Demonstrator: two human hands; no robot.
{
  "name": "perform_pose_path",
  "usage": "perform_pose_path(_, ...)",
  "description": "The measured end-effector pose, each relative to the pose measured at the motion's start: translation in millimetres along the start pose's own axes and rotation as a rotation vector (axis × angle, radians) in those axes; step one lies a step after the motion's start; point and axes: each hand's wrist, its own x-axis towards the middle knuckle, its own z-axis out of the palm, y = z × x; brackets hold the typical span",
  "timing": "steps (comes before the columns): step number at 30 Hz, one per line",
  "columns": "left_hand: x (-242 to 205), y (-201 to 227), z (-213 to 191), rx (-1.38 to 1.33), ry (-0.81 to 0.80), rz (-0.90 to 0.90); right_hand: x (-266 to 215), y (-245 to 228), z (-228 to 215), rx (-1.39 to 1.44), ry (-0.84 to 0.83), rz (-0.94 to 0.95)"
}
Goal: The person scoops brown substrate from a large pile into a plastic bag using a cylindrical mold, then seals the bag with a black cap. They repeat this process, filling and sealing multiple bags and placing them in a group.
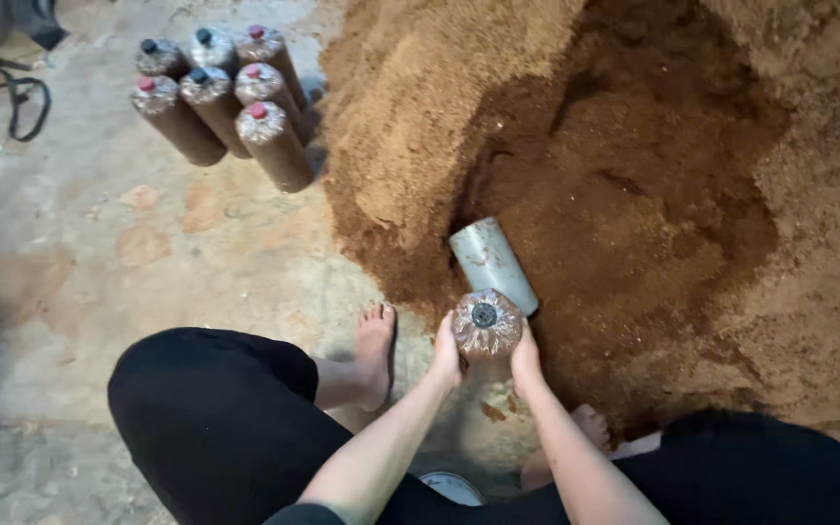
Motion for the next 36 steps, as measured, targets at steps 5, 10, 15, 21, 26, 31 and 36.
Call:
perform_pose_path(5,-72.9,68.0,-4.5,0.04,0.176,0.058,-19.7,-10.5,46.3,-0.032,-0.046,0.083)
perform_pose_path(10,-136.4,154.8,-48.9,1.552,0.282,0.334,-15.7,-8.0,104.1,-0.016,-0.122,0.175)
perform_pose_path(15,-221.7,238.6,-20.2,0.133,0.256,0.265,-12.5,-26.3,185.0,-0.071,-0.278,0.145)
perform_pose_path(21,-156.8,278.8,-66.1,0.072,0.367,0.37,-34.4,-39.7,247.8,-0.083,-0.229,0.151)
perform_pose_path(26,7.0,275.9,-158.4,-0.22,0.354,0.422,-44.3,-45.5,289.5,-0.197,-0.367,0.182)
perform_pose_path(31,-13.4,302.3,-176.2,-0.289,0.497,0.393,-33.6,-24.4,332.8,-0.34,-0.431,0.178)
perform_pose_path(36,28.7,364.4,-223.1,-0.442,0.548,0.354,2.1,1.5,411.0,-0.475,-0.491,0.231)
